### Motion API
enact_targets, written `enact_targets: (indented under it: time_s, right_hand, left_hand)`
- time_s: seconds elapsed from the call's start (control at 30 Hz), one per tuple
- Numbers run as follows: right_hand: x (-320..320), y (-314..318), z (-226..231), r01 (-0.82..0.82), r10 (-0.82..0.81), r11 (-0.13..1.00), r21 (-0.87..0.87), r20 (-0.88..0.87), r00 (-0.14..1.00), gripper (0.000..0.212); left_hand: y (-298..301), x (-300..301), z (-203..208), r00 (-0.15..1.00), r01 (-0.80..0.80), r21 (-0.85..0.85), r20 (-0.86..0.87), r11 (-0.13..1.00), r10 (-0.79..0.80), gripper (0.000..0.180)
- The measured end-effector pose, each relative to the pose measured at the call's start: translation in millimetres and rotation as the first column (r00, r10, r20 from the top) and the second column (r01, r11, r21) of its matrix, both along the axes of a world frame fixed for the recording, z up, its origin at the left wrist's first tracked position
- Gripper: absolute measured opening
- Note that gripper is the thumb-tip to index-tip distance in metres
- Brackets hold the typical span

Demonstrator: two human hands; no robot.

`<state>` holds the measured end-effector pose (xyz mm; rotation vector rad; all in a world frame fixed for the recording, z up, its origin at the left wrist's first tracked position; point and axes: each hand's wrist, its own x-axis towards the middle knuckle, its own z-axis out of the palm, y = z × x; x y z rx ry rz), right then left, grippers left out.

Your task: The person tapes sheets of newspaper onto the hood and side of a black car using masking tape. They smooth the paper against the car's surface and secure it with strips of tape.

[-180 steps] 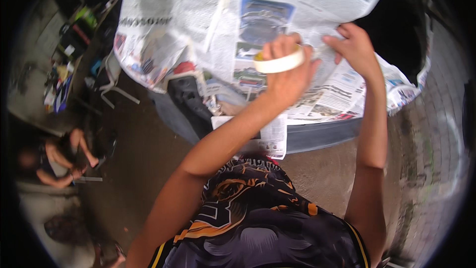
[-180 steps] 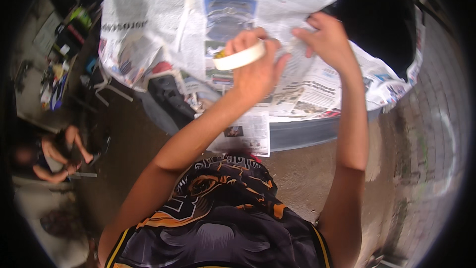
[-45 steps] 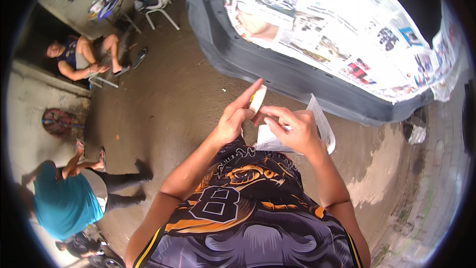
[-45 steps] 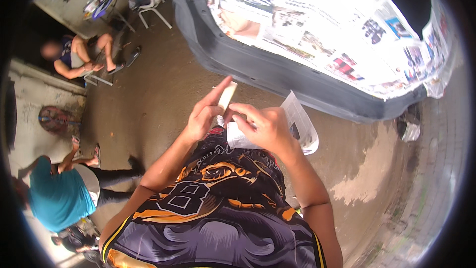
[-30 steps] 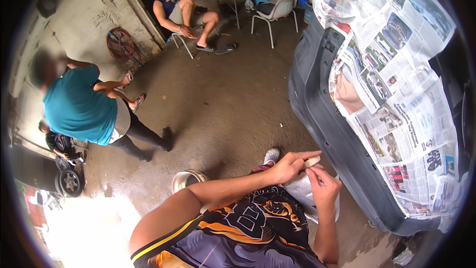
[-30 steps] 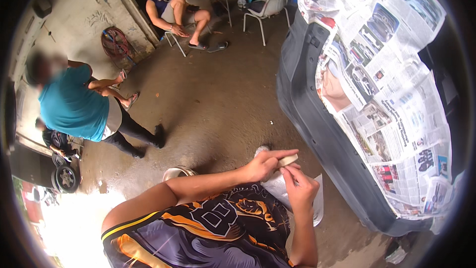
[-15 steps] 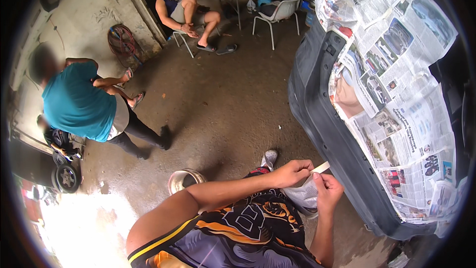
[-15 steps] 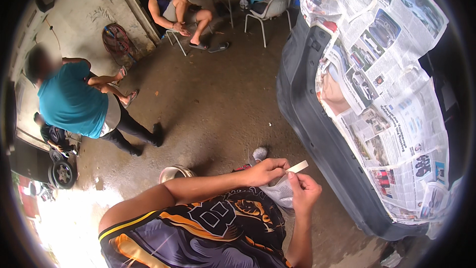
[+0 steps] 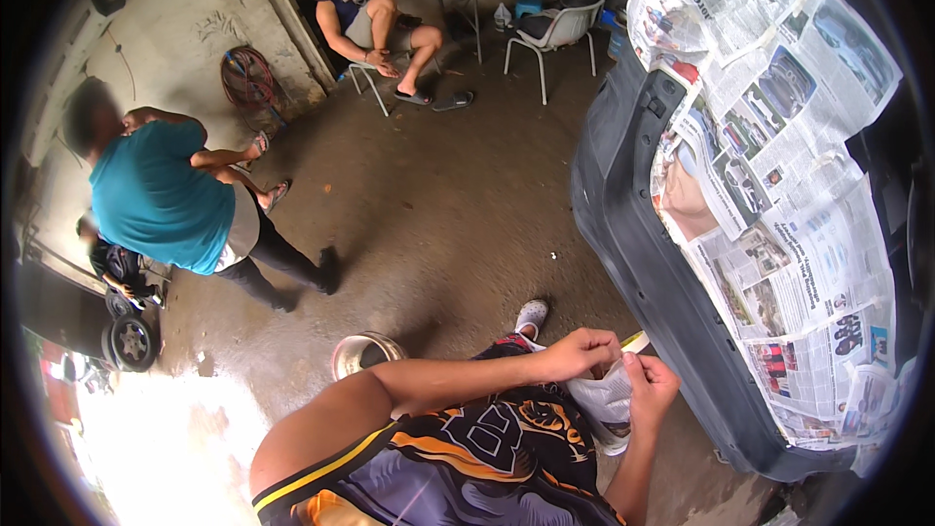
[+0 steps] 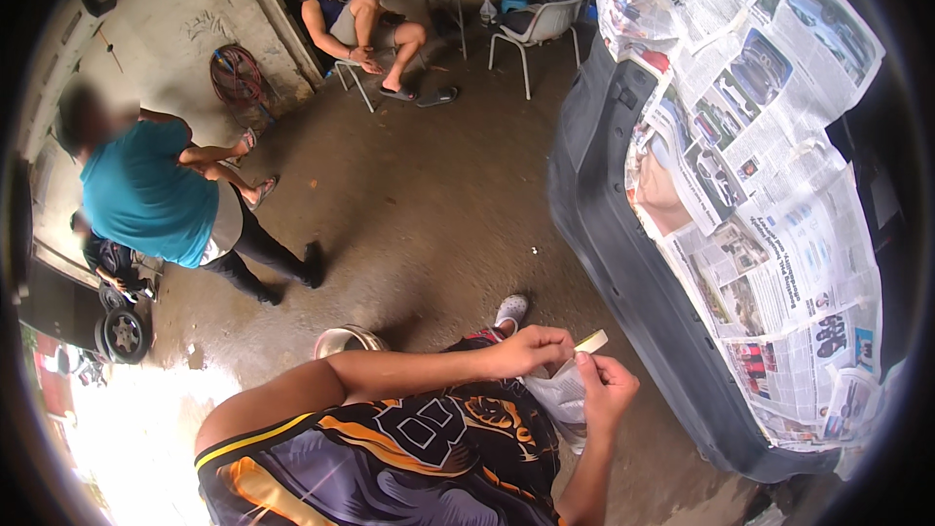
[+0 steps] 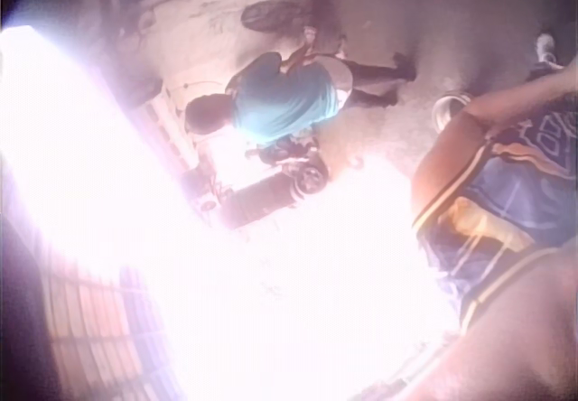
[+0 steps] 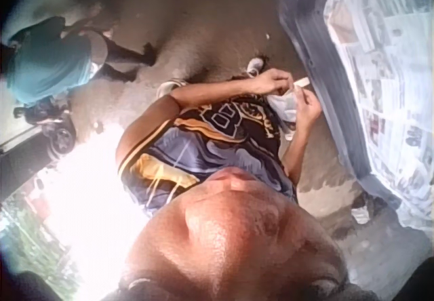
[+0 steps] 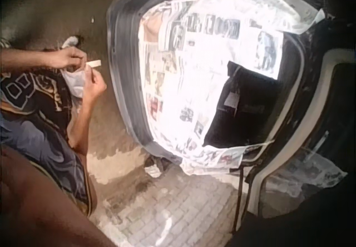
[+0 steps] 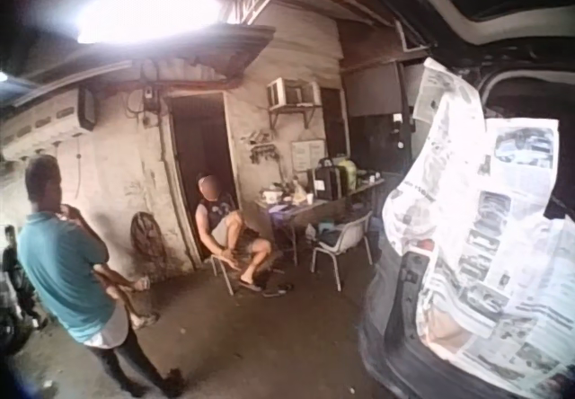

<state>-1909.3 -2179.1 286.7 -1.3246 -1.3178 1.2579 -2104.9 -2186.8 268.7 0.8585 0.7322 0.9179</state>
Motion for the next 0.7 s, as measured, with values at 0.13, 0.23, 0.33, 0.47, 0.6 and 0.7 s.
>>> enact_targets:
  time_s: [0.13, 0.23, 0.33, 0.47, 0.6, 0.7]
  right_hand:
    - [-4, -1, -8, -0.020, 0.019, 0.999, 0.025, 0.038, 0.999, 0.015]
    - [-6, 1, -10, -0.084, 0.084, 0.996, 0.017, 0.040, 0.996, 0.016]
    - [-14, 0, -10, -0.069, 0.068, 0.998, -0.004, -0.075, 0.995, 0.017]
    - [-11, 13, -9, -0.071, 0.071, 0.997, -0.005, -0.030, 0.997, 0.017]
    - [-13, 11, 18, -0.256, 0.251, 0.967, -0.005, 0.210, 0.945, 0.016]
    - [-33, 11, 26, -0.272, 0.194, 0.940, 0.206, 0.333, 0.923, 0.021]
  left_hand:
    - [-2, -2, -4, 0.992, -0.029, 0.053, -0.118, 0.998, 0.035, 0.016]
    - [-7, -2, -3, 0.975, -0.119, 0.089, -0.180, 0.989, 0.134, 0.016]
    - [-14, -7, 8, 0.958, -0.157, 0.094, -0.226, 0.983, 0.175, 0.012]
    - [-17, -27, -6, 0.820, 0.055, 0.686, -0.445, 0.725, 0.359, 0.008]
    - [-16, -42, 18, 0.806, -0.059, 0.467, -0.499, 0.883, 0.317, 0.018]
    - [-8, -50, 28, 0.865, -0.041, 0.437, -0.435, 0.899, 0.251, 0.027]
